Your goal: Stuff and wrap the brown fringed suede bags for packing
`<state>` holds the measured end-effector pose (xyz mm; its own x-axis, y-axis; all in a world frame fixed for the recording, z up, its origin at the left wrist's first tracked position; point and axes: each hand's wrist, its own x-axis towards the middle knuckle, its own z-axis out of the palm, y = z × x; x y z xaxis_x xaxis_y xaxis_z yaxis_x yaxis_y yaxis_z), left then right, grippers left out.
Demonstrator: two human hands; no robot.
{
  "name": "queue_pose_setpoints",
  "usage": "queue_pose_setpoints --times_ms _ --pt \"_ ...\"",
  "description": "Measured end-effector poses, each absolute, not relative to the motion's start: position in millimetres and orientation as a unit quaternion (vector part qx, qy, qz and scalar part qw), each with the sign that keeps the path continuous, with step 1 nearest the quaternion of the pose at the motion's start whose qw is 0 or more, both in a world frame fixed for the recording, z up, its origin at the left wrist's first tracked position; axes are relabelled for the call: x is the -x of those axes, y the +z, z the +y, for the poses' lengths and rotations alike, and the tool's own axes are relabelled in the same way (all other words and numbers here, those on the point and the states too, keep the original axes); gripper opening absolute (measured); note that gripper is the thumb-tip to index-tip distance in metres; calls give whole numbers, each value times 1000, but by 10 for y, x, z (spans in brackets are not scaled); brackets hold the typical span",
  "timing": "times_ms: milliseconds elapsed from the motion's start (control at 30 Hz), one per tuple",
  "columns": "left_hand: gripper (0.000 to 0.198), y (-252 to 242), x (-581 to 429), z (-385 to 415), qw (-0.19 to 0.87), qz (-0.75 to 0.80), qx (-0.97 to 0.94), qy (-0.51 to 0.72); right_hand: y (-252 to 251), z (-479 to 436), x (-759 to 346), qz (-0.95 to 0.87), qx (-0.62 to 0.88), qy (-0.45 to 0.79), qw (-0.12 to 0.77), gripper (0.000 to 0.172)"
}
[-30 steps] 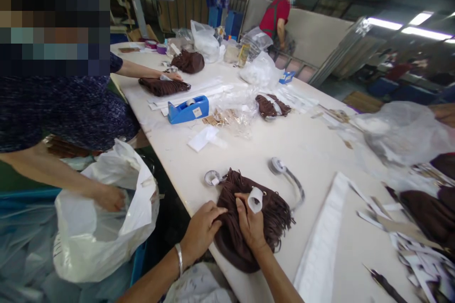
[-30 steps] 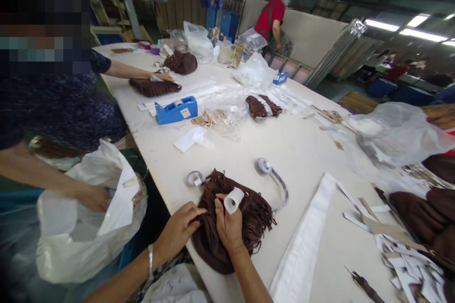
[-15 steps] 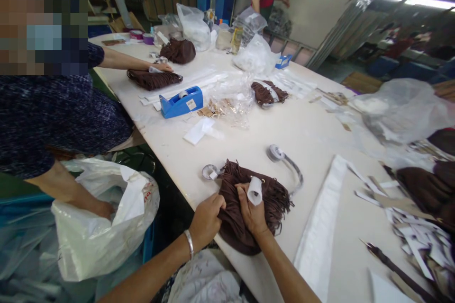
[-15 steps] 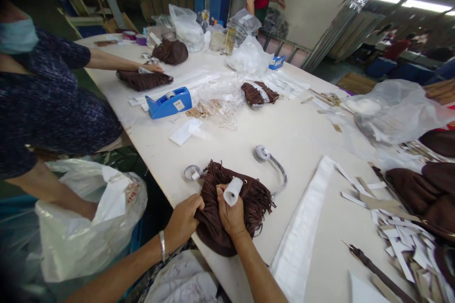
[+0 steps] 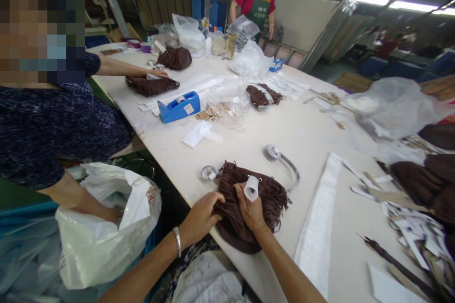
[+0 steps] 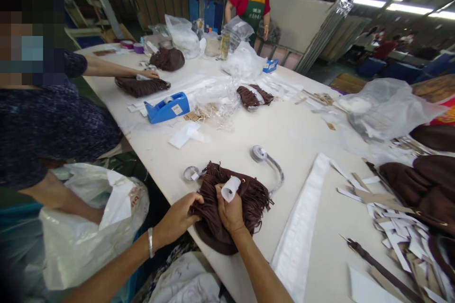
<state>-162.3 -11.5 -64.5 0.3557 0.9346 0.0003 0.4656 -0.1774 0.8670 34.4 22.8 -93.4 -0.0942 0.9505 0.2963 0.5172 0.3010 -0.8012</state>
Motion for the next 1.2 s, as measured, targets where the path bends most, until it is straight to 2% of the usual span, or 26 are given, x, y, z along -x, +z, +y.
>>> queue_pose_setpoints --times_ms 200,367,533,733,867,933,1067,1200 --pt "27 -674 1586 -125 374 471 -739 305 -946 228 -339 -705 525 243 410 30" --pt "27 -901 1453 -313 331 528 -673 399 -965 217 -348 -713 532 217 401 30" --pt "23 -1012 1386 -353 296 583 -627 424 -893 158 -342 -749 523 190 360 26" --pt "25 -1005 1379 -371 239 592 -656 402 -728 70 -284 -835 485 80 246 24" --pt "23 -1075 1365 -440 192 576 -706 365 -706 -67 -283 -843 509 24 171 26" --pt "24 -1131 1348 -477 172 574 -722 346 -735 -195 -303 -833 532 7 151 31" --pt "26 -1105 1395 -550 147 583 -737 309 -824 -430 -362 -824 546 3 149 52" --pt "33 -647 1674 -440 251 549 -776 184 -866 -462 -393 -831 533 21 159 71"
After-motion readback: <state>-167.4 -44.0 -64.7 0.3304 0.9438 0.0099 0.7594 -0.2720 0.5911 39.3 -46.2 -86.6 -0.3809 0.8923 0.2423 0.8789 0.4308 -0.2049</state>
